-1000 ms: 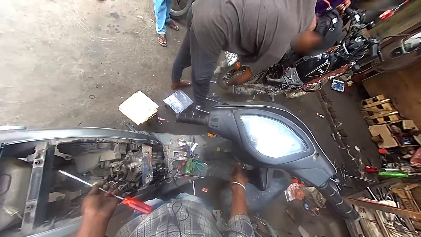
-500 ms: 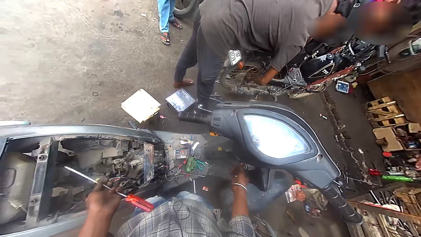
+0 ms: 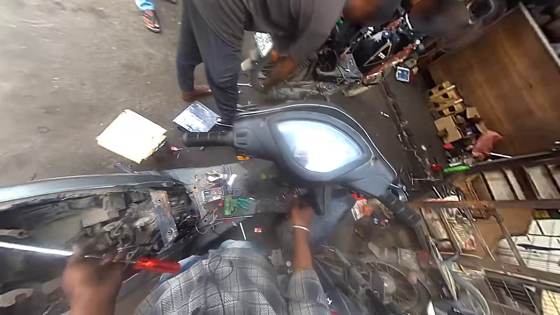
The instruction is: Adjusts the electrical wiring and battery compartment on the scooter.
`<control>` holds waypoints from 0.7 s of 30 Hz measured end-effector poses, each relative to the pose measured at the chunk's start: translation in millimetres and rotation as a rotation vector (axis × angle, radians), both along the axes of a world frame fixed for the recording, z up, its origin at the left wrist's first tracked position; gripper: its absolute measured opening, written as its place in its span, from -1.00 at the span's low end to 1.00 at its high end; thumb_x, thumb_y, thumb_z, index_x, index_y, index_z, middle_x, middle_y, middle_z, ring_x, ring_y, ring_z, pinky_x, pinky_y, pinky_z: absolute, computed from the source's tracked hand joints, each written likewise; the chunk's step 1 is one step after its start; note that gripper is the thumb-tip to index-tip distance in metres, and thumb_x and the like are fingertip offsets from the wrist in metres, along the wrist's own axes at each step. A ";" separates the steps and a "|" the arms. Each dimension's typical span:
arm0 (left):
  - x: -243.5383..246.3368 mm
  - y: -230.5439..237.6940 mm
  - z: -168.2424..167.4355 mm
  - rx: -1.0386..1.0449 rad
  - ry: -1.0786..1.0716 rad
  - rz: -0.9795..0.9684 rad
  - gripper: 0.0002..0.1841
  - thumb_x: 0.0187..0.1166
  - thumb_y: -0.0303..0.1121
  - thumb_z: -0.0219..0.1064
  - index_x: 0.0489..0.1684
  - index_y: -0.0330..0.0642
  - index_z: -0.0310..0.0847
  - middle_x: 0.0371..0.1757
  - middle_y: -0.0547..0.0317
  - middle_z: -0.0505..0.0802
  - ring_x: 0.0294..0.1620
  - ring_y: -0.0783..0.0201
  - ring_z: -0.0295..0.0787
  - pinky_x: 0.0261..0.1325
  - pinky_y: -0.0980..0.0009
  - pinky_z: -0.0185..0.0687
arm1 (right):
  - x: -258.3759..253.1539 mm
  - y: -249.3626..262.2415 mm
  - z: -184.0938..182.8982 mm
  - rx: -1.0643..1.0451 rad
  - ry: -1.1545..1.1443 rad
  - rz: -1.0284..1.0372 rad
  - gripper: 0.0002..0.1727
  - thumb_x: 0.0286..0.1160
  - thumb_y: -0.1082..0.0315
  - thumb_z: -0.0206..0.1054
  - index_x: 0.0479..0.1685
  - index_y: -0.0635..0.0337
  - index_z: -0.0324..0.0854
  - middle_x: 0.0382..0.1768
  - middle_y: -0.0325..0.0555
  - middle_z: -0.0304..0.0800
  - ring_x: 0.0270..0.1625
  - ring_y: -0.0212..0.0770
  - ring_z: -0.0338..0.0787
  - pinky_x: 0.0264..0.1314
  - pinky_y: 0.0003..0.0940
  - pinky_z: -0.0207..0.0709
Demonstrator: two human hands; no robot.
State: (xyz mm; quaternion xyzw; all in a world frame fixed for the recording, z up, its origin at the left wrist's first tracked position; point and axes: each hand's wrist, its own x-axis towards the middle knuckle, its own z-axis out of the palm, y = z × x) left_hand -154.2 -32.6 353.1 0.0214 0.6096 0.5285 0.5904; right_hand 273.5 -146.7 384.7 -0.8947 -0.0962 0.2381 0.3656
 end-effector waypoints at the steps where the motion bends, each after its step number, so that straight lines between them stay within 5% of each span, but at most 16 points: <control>1: 3.3 4.7 1.5 0.010 -0.001 -0.019 -0.58 0.89 -0.02 -0.18 -0.41 0.22 0.47 -0.66 0.55 0.57 -0.77 0.58 0.33 -0.65 0.65 0.30 | 2.4 -10.2 15.7 0.067 -0.122 0.005 -0.51 0.83 0.03 0.15 0.08 0.34 0.74 -0.23 0.11 0.88 -0.39 -0.05 0.85 -0.23 -0.02 0.78; 3: 8.9 11.3 -0.2 0.007 -0.012 -0.022 -0.60 0.88 -0.02 -0.17 -0.41 0.22 0.47 -0.65 0.55 0.55 -0.77 0.57 0.33 -0.65 0.65 0.30 | 15.4 -27.5 44.5 0.319 -0.224 -0.056 -0.52 0.90 0.14 0.01 0.05 0.42 0.68 -0.35 0.01 0.87 -0.52 -0.18 0.82 -0.39 -0.18 0.79; 5: 11.1 16.6 -4.9 0.003 -0.024 -0.029 -0.61 0.88 -0.05 -0.15 -0.41 0.20 0.47 -0.67 0.54 0.55 -0.78 0.56 0.32 -0.65 0.64 0.31 | 29.3 -37.4 66.1 0.600 -0.208 -0.233 -0.56 0.94 0.17 -0.17 0.24 0.36 0.49 -0.32 -0.11 0.84 -0.59 -0.30 0.75 -0.50 -0.35 0.73; 7: 14.6 20.1 -12.7 -0.007 -0.046 -0.068 -0.64 0.86 -0.11 -0.13 -0.39 0.17 0.47 -0.65 0.52 0.53 -0.76 0.54 0.33 -0.64 0.62 0.34 | 44.6 -39.0 78.8 0.773 -0.279 -0.436 -0.64 0.91 0.31 -0.05 0.47 0.31 0.37 -0.15 -0.03 0.80 -0.54 -0.25 0.78 -0.52 -0.35 0.72; 10: 19.0 23.1 -18.0 -0.038 -0.056 -0.120 -0.66 0.83 -0.14 -0.11 -0.41 0.19 0.47 -0.65 0.52 0.53 -0.74 0.53 0.35 -0.60 0.59 0.38 | 45.5 -34.0 85.4 0.737 -0.394 -0.437 -0.50 0.79 0.47 0.10 0.68 0.30 0.30 0.24 0.09 0.76 -0.16 -0.18 0.90 -0.21 -0.29 0.80; 14: 26.9 28.8 -13.1 -0.043 -0.038 -0.154 -0.70 0.84 -0.12 -0.10 -0.31 0.17 0.47 -0.63 0.51 0.53 -0.74 0.53 0.32 -0.63 0.60 0.33 | 22.8 -17.1 85.2 0.667 -0.434 -0.328 -0.37 0.70 0.50 0.19 0.78 0.29 0.22 0.45 0.12 0.65 -0.01 -0.24 0.87 0.01 -0.30 0.78; 21: 29.5 31.5 -10.6 -0.041 -0.027 -0.127 -0.69 0.87 -0.10 -0.13 -0.26 0.13 0.48 -0.63 0.47 0.55 -0.76 0.52 0.33 -0.66 0.60 0.32 | 26.1 -22.5 92.0 0.745 -0.402 -0.381 -0.48 0.57 0.62 0.28 0.55 0.35 0.43 0.21 0.06 0.81 -0.01 -0.18 0.90 -0.04 -0.25 0.81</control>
